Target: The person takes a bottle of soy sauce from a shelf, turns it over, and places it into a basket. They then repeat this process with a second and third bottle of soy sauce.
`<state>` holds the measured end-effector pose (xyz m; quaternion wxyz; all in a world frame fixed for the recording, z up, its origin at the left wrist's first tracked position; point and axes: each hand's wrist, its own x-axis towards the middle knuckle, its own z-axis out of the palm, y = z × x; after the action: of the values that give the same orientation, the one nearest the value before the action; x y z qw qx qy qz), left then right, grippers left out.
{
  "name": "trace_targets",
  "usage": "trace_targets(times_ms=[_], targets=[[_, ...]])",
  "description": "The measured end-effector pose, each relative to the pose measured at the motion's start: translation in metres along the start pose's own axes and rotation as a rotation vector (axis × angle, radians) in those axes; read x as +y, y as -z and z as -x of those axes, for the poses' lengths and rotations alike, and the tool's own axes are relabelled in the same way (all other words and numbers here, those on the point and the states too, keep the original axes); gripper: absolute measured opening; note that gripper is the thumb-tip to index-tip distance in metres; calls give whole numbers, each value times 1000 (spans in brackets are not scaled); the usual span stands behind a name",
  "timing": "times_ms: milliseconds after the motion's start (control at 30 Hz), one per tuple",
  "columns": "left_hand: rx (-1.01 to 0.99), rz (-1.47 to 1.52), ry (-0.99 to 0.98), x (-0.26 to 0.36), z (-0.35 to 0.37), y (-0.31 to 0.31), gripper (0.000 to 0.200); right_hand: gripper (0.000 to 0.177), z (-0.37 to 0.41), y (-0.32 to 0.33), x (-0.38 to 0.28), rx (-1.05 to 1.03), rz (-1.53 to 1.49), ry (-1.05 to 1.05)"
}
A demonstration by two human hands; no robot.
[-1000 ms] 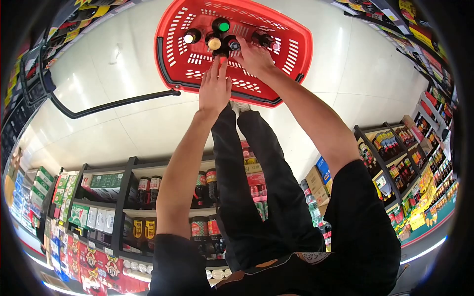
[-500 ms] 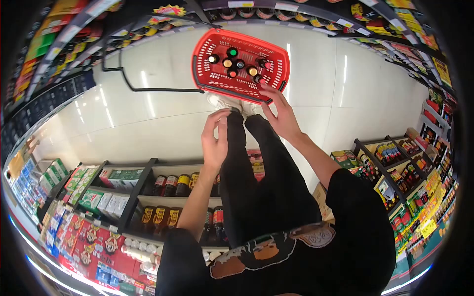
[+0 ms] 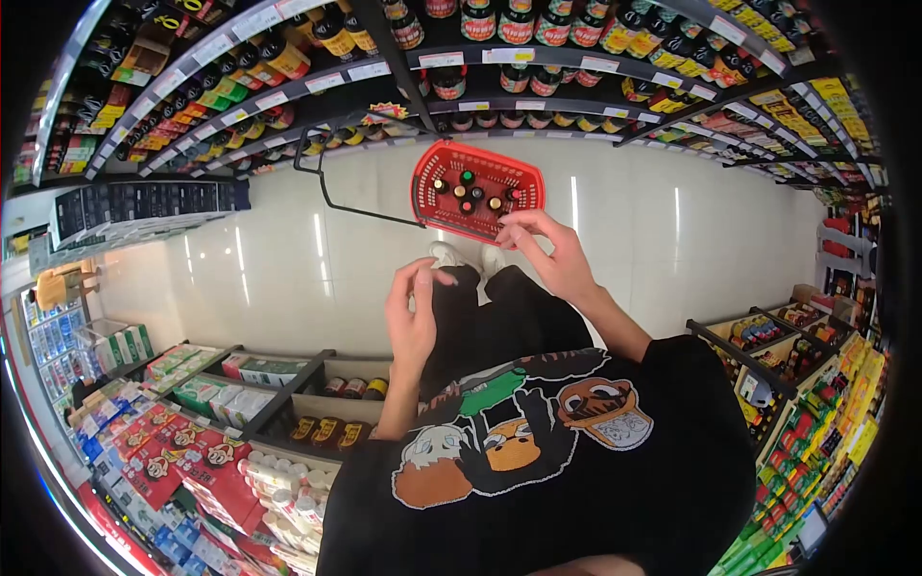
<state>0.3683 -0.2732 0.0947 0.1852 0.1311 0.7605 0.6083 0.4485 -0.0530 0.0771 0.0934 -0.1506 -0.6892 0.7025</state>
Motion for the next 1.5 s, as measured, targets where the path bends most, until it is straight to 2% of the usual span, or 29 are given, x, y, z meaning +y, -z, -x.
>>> trace_targets(times_ms=[33, 100, 200, 333, 467, 567, 733, 900, 1067, 1133, 1267, 1500], targets=[[-2, 1, -13, -1, 6, 3, 22, 20, 4, 0, -6, 5, 2, 13], [-72, 170, 84, -6, 14, 10, 18, 20, 12, 1, -14, 24, 45, 18], [-110, 17, 85, -4, 16, 19, 22, 20, 17, -5, -16, 53, 49, 19], [-73, -43, -90, -3, 1, 25, 34, 20, 19, -20, -17, 84, 17, 42], [-68, -88, -100, 3, -11, 50, 41, 21, 17, -43, -15, 155, 2, 37], [-44, -86, -90, 2, -18, 86, 44, 21, 7, -72, -6, 209, -50, 15], [142, -64, -195, -9, -29, 173, 44, 20, -16, -157, 4, 281, -186, 39], [156, -23, -188, -10, -31, 260, 46, 20, -32, -252, -15, 167, -105, 78], [181, 76, -168, -19, -30, 324, 49, 19, -44, -319, -23, 152, -119, 80], [240, 37, -148, -25, -31, 346, 50, 20, -52, -338, -25, 132, -140, 90], [224, -30, -177, -29, -26, 385, 50, 20, -74, -365, -32, 135, -139, 148], [288, -47, -118, -49, -32, 421, 52, 21, -118, -391, -50, 99, -153, 142]])
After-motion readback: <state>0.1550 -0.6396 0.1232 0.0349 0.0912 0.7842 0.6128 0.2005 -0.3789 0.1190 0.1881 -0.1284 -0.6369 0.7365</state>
